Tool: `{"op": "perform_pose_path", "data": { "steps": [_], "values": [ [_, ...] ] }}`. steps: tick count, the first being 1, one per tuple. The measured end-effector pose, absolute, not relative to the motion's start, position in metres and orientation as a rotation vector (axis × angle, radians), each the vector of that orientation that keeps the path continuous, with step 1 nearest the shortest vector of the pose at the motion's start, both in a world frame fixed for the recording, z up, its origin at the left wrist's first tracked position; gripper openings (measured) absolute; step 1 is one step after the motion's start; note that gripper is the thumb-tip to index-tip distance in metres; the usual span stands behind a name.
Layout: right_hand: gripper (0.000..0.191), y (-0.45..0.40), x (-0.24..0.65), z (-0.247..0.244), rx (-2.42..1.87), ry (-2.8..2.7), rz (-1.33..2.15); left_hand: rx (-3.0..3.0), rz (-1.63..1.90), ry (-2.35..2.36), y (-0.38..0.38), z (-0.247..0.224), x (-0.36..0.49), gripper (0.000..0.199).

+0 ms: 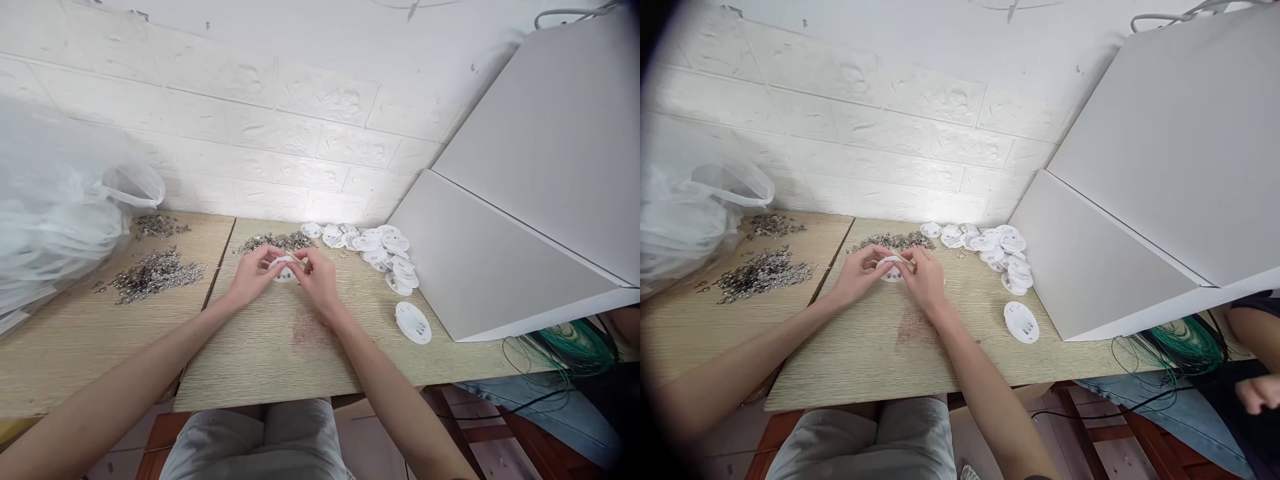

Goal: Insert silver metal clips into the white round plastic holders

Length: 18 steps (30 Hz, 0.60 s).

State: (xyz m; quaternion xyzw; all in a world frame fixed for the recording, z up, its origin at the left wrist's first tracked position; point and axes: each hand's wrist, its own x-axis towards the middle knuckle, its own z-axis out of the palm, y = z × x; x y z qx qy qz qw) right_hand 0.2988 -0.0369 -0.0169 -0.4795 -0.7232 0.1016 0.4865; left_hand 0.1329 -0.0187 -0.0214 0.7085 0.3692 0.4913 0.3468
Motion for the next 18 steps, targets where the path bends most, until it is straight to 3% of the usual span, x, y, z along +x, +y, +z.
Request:
{"op": "perform_pose_path", "data": {
  "steps": [7, 13, 18],
  "values": [
    [0.016, -0.035, 0.299, -0.023, -1.035, -1.907, -0.054, 2.235, 1.517, 0.864, -0.017, -0.025, 0.130, 0.005],
    [0.015, -0.033, 0.299, -0.028, -0.900, -1.913, -0.323, 2.368, 1.639, 0.765, -0.017, -0.024, 0.128, 0.008],
    [0.012, -0.031, 0.299, -0.029, -0.850, -1.887, -0.337, 2.422, 1.682, 0.753, -0.017, -0.021, 0.127, 0.009]
  ]
}}
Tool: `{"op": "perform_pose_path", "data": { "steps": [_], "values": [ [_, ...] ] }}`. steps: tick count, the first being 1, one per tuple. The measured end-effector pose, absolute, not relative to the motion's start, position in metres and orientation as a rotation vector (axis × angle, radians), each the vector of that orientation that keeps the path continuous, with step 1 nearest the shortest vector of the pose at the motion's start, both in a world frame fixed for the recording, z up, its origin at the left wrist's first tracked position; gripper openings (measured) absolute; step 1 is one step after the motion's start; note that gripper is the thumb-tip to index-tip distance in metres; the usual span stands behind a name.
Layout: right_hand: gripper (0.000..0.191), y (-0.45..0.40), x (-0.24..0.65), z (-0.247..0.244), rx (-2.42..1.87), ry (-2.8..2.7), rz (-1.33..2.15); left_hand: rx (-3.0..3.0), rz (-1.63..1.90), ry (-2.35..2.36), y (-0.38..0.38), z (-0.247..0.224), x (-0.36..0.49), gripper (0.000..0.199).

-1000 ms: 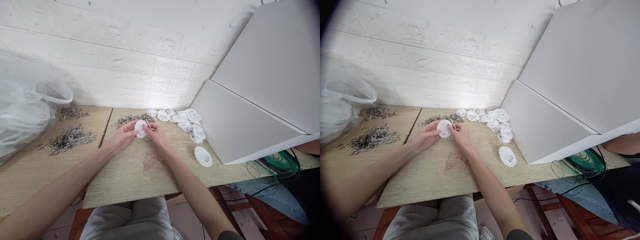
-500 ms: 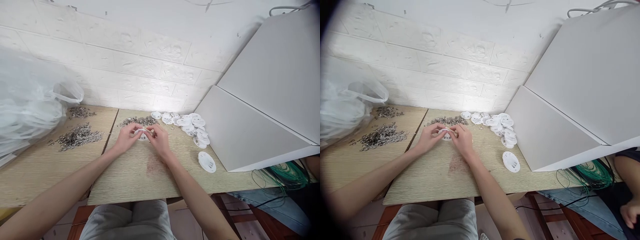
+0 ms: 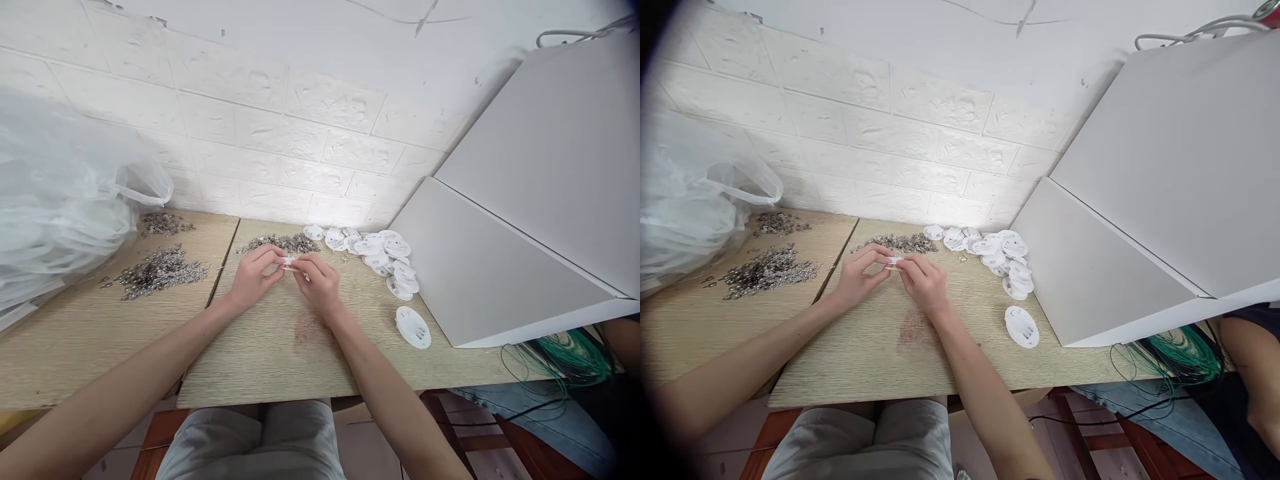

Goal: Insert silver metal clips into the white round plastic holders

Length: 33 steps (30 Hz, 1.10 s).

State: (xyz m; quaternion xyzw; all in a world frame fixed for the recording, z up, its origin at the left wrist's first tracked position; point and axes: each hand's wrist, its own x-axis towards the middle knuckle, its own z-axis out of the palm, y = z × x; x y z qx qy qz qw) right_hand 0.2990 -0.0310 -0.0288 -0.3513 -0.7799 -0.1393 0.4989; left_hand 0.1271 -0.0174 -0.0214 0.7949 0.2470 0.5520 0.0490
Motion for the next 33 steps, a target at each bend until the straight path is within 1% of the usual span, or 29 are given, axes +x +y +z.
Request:
{"op": "perform_pose_path", "data": {
  "steps": [7, 13, 18, 23, 33],
  "values": [
    [0.010, -0.036, 0.295, -0.023, -0.804, -1.765, -0.158, 2.325, 1.783, 0.834, -0.021, -0.015, 0.131, 0.009],
    [0.012, -0.037, 0.296, -0.023, -0.818, -1.741, -0.135, 2.365, 1.792, 0.798, -0.023, -0.014, 0.131, 0.012],
    [0.020, -0.037, 0.296, -0.021, -0.847, -1.785, -0.056, 2.442, 1.773, 0.766, -0.021, -0.015, 0.128, 0.012],
    [0.015, -0.037, 0.299, -0.019, -0.913, -1.878, 0.012, 2.476, 1.710, 0.776, -0.019, -0.018, 0.125, 0.012],
    [0.015, -0.037, 0.303, -0.015, -1.005, -1.964, 0.132, 2.489, 1.664, 0.795, -0.017, -0.021, 0.126, 0.011]
  ]
}}
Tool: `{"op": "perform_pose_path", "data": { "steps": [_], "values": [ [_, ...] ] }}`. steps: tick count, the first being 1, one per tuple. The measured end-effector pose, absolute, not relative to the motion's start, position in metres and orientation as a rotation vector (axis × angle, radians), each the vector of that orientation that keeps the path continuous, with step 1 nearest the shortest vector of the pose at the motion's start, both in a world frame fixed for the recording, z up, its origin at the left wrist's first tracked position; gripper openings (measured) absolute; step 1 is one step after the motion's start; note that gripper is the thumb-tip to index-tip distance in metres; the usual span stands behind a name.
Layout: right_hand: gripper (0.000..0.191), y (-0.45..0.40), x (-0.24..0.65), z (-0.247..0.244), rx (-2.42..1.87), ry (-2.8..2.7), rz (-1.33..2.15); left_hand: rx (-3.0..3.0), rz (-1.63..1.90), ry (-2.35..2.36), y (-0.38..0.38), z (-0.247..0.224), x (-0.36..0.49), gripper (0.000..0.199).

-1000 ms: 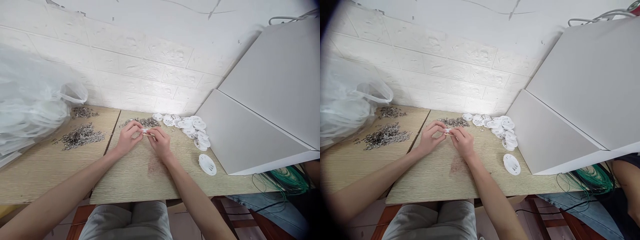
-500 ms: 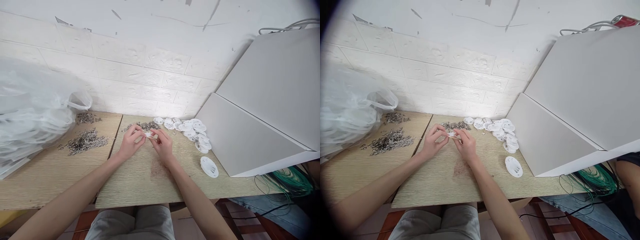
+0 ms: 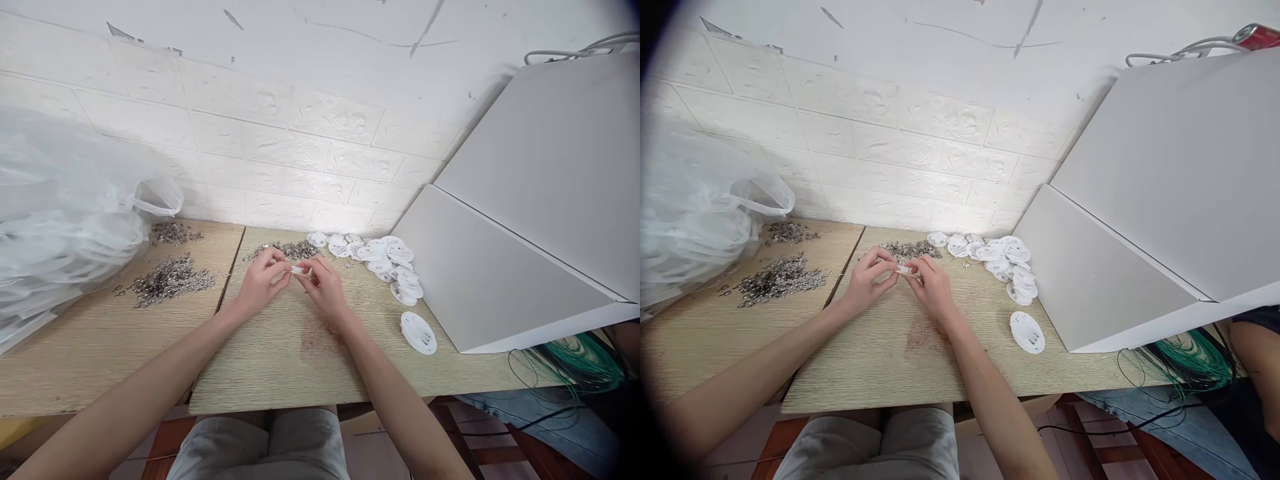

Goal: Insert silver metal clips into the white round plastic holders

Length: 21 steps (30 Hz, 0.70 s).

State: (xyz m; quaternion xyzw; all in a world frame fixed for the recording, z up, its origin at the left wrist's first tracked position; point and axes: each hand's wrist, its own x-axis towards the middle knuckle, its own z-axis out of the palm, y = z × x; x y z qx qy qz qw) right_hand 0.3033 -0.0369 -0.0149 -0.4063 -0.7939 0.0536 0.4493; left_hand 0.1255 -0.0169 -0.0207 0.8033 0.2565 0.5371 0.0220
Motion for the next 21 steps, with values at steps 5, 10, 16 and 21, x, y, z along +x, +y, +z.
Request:
{"op": "perform_pose_path", "data": {
  "steps": [5, 10, 16, 21],
  "values": [
    [0.019, -0.037, 0.305, -0.014, -1.007, -1.983, 0.128, 2.495, 1.641, 0.792, -0.016, -0.021, 0.126, 0.009],
    [0.016, -0.038, 0.300, -0.019, -1.015, -1.880, 0.076, 2.357, 1.545, 0.853, -0.019, -0.017, 0.127, 0.007],
    [0.013, -0.039, 0.292, -0.006, -1.297, -1.847, 0.308, 2.139, 1.179, 1.221, -0.016, -0.004, 0.126, 0.012],
    [0.019, -0.026, 0.293, 0.016, -1.564, -1.862, 0.954, 2.019, 0.635, 1.330, -0.005, 0.009, 0.121, 0.017]
  ]
}}
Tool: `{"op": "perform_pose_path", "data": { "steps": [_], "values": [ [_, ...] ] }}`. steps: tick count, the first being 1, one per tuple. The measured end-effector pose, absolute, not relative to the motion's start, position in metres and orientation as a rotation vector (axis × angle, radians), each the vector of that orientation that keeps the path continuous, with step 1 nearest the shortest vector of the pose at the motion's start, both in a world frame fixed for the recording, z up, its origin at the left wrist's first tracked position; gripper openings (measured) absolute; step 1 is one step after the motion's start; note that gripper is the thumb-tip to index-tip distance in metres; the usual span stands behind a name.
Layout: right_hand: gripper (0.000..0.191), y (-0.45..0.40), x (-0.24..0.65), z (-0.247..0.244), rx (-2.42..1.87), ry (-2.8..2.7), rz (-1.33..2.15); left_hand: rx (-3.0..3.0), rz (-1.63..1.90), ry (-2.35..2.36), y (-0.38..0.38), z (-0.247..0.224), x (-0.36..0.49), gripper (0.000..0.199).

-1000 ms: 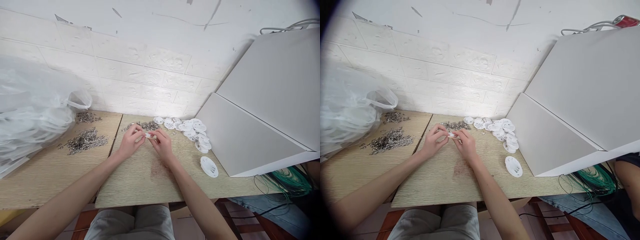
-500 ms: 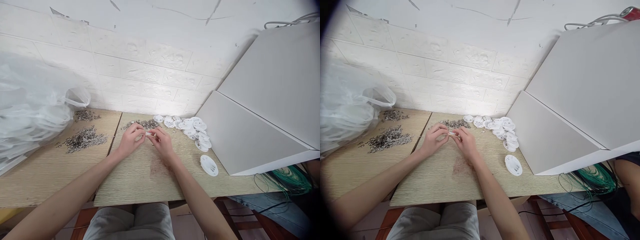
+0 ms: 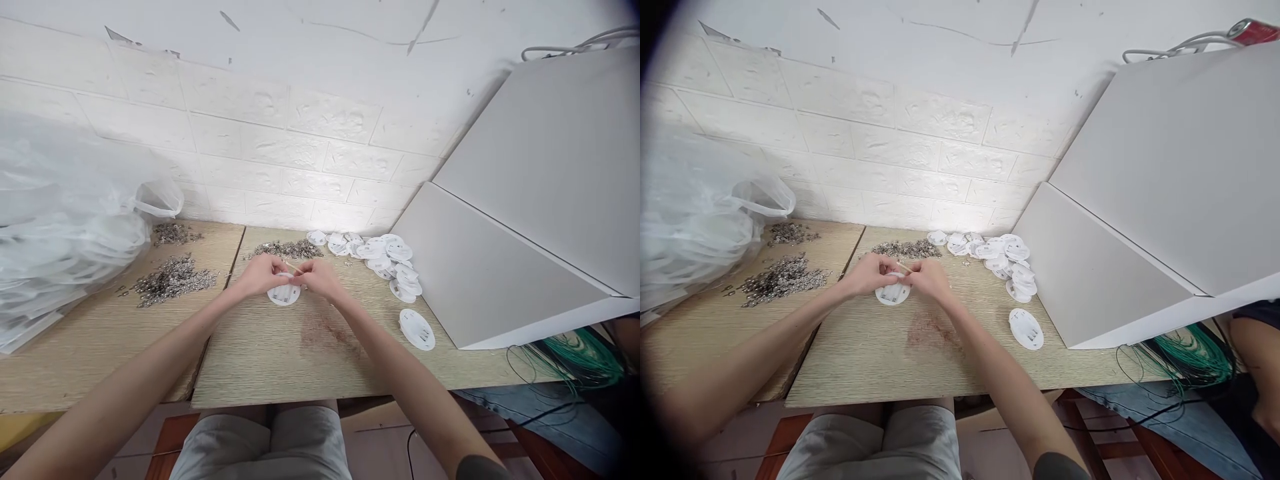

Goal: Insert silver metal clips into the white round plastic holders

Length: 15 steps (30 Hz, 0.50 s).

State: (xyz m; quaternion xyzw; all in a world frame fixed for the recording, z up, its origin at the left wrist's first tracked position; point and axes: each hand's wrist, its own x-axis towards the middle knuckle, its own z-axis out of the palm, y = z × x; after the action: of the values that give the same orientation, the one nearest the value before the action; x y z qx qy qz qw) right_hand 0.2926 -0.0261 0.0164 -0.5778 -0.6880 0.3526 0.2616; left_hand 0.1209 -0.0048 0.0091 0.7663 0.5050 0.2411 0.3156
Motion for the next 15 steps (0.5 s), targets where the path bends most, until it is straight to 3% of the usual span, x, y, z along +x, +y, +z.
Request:
{"op": "perform_pose_path", "data": {
  "steps": [5, 10, 15],
  "values": [
    [0.022, -0.0225, 0.2914, 0.0272, -1.630, -1.904, 1.339, 1.930, 0.278, 1.238, 0.0051, 0.0093, 0.1174, 0.016],
    [0.027, -0.0262, 0.2847, 0.0290, -1.713, -1.964, 1.322, 1.975, 0.190, 1.298, 0.0064, 0.0121, 0.1191, 0.027],
    [0.027, -0.0242, 0.2847, 0.0217, -1.703, -1.945, 1.328, 1.952, 0.169, 1.356, 0.0023, 0.0156, 0.1217, 0.020]
  ]
}}
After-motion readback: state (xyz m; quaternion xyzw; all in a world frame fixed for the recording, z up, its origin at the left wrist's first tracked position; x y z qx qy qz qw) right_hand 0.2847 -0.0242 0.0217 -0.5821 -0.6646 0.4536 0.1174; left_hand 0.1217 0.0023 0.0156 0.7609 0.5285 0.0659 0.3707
